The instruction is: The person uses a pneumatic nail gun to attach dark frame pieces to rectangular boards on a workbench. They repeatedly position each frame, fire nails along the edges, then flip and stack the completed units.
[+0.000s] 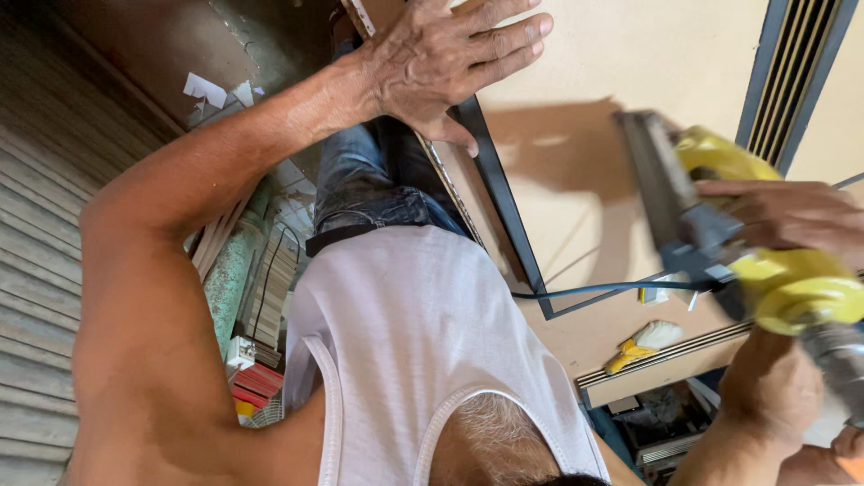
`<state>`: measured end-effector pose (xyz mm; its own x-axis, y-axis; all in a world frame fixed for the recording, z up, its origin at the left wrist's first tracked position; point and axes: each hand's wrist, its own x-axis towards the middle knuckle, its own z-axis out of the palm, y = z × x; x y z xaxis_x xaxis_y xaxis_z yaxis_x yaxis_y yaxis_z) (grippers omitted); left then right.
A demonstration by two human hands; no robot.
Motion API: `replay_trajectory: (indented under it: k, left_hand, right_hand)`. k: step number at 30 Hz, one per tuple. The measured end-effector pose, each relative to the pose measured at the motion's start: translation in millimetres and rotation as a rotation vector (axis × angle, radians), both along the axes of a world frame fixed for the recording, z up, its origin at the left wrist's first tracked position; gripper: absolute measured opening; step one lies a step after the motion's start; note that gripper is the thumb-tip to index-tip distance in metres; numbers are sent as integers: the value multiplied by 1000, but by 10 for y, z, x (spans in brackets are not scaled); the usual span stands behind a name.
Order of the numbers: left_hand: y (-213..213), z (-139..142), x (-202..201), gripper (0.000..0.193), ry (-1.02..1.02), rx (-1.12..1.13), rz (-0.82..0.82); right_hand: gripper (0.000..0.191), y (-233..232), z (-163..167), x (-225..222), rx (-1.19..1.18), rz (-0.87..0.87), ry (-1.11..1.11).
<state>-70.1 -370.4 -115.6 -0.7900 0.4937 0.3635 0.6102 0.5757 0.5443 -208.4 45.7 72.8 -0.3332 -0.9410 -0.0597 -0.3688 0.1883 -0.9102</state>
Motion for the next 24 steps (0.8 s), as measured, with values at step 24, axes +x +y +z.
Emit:
replay_trajectory:
  k: [24]
  left_hand:
    - [79, -80, 55, 122, 55, 55, 44]
  right_hand:
    - [11, -1357, 621, 333, 807, -28, -363]
